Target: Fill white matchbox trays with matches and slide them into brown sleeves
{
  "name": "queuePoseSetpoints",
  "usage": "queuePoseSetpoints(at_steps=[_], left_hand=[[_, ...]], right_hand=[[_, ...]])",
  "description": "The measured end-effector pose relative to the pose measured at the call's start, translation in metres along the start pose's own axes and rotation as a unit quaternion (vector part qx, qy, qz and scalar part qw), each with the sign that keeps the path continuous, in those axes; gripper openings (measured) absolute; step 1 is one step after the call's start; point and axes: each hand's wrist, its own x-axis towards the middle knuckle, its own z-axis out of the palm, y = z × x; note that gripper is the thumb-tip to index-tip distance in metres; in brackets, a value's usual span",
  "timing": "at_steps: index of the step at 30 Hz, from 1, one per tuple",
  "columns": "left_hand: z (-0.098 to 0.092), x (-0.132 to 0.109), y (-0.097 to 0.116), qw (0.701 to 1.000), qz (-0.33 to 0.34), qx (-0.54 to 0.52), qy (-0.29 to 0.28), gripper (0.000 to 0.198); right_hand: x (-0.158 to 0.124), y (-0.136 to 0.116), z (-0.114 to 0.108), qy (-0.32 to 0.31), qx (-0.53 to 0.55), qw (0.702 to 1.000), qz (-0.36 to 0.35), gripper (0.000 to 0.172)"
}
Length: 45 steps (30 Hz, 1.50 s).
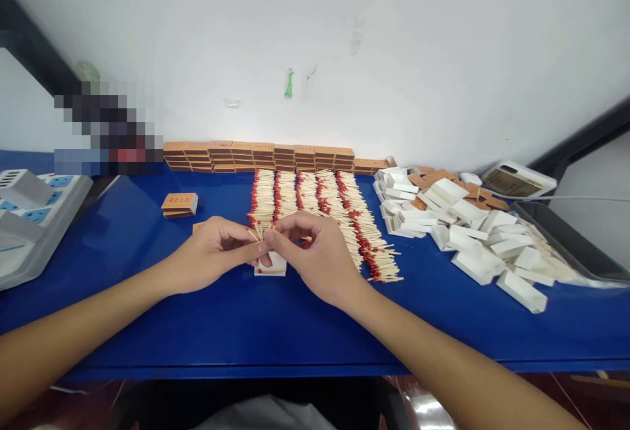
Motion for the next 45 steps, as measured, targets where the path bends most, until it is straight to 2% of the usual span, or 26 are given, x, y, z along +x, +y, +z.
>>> queuePoseSetpoints(at_steps=[7, 15, 21, 24, 27, 30, 33, 38, 45], left_hand=[[-0.005, -0.003, 0.004, 1.000, 0.014, 0.000, 0.021, 0.041], [0.002, -0.003, 0.002, 0.999, 0.017, -0.001, 0.028, 0.037], [0.003, -0.004, 0.004, 0.999, 0.025, 0.002, 0.034, 0.035], [-0.001, -0.002, 0.001, 0.999, 0.017, 0.014, 0.041, 0.036], [-0.005, 0.001, -0.002, 0.997, 0.012, 0.047, 0.067, 0.038], [-0.011, 0.005, -0.005, 0.991, 0.013, 0.080, 0.105, 0.037], [-0.015, 0.008, -0.006, 0.986, 0.020, 0.092, 0.135, 0.036], [-0.019, 0.010, -0.004, 0.979, 0.030, 0.113, 0.167, 0.038], [-0.023, 0.011, -0.005, 0.977, 0.037, 0.125, 0.170, 0.042]], right_hand=[[0.002, -0.004, -0.005, 0.004, 0.057, 0.998, -0.014, 0.035], [-0.001, -0.005, 0.000, -0.039, 0.066, 0.997, 0.003, 0.034], [-0.002, -0.005, 0.000, -0.005, 0.079, 0.997, 0.000, 0.032], [0.000, -0.009, -0.008, 0.024, 0.060, 0.998, 0.005, 0.029], [0.002, -0.010, -0.018, 0.031, -0.024, 0.999, -0.001, 0.022], [0.003, -0.008, -0.023, -0.008, -0.155, 0.987, -0.045, 0.012], [0.002, -0.002, -0.021, -0.084, -0.227, 0.966, -0.090, 0.010], [-0.003, 0.008, -0.013, -0.166, -0.235, 0.953, -0.100, 0.012], [-0.005, 0.014, -0.008, -0.187, -0.263, 0.936, -0.138, 0.017]])
